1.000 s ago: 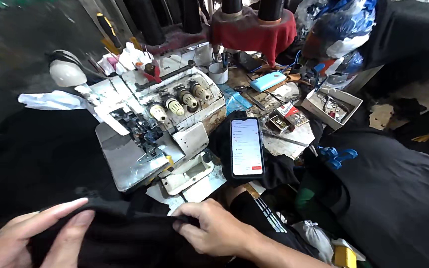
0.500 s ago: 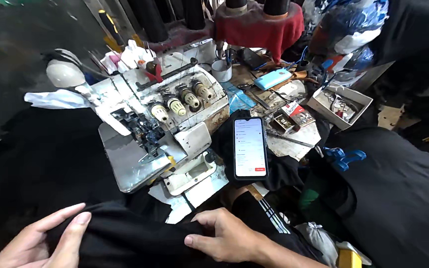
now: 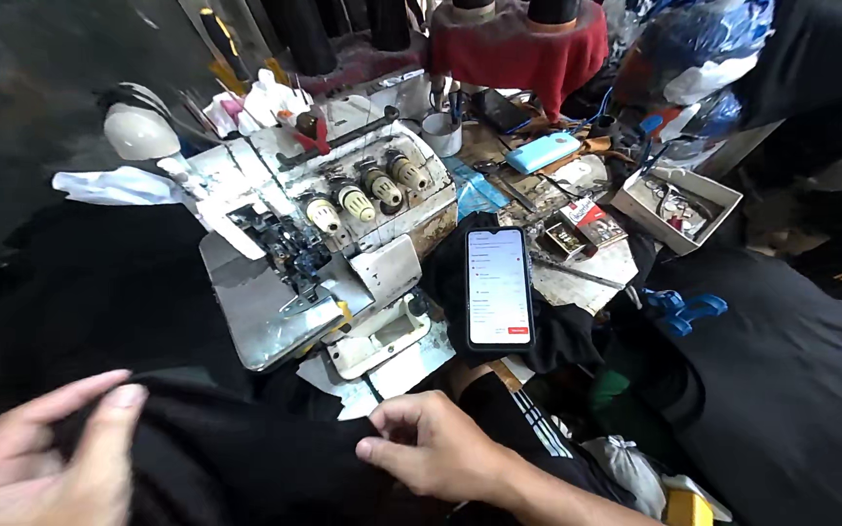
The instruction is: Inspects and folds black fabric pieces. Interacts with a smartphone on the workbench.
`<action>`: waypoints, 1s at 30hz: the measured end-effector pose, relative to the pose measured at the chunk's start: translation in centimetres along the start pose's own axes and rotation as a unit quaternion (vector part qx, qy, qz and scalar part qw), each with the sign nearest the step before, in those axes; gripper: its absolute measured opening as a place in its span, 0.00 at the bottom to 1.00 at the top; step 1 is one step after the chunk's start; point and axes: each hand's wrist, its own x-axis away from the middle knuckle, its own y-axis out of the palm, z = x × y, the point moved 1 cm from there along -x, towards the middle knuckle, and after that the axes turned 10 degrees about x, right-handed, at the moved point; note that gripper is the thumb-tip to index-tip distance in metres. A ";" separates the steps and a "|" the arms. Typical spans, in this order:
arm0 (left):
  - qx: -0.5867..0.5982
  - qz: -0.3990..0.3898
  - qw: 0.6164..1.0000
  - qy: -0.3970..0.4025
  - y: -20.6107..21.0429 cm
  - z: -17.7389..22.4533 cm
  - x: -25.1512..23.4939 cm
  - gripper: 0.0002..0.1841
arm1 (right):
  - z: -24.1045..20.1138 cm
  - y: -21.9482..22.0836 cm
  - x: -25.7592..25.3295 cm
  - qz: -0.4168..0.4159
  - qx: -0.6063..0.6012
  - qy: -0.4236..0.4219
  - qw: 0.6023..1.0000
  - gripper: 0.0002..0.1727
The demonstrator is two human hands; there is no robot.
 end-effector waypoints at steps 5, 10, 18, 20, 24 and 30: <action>-0.001 -0.053 0.998 -0.034 2.7 -8.0 2.1 0.15 | 1.9 0.4 0.8 0.005 0.025 0.064 0.998 0.13; -0.002 -0.030 0.999 -0.041 2.9 -7.8 2.4 0.14 | 2.4 0.0 0.9 0.003 0.046 0.082 0.996 0.13; 0.000 -0.006 1.000 -0.023 3.2 -8.0 2.8 0.13 | 3.0 0.2 1.4 0.020 0.030 0.099 0.994 0.13; -0.005 0.000 1.000 -0.020 3.2 -7.9 2.7 0.13 | 3.0 0.2 1.3 0.023 0.020 0.098 0.995 0.13; -0.016 -0.007 1.000 -0.014 3.8 -7.4 2.4 0.14 | 2.9 -0.3 1.6 0.060 0.045 0.098 0.992 0.12; -0.041 -0.034 0.991 -0.120 1.1 -3.5 3.2 0.18 | 2.9 0.5 1.3 0.065 0.044 0.102 0.992 0.09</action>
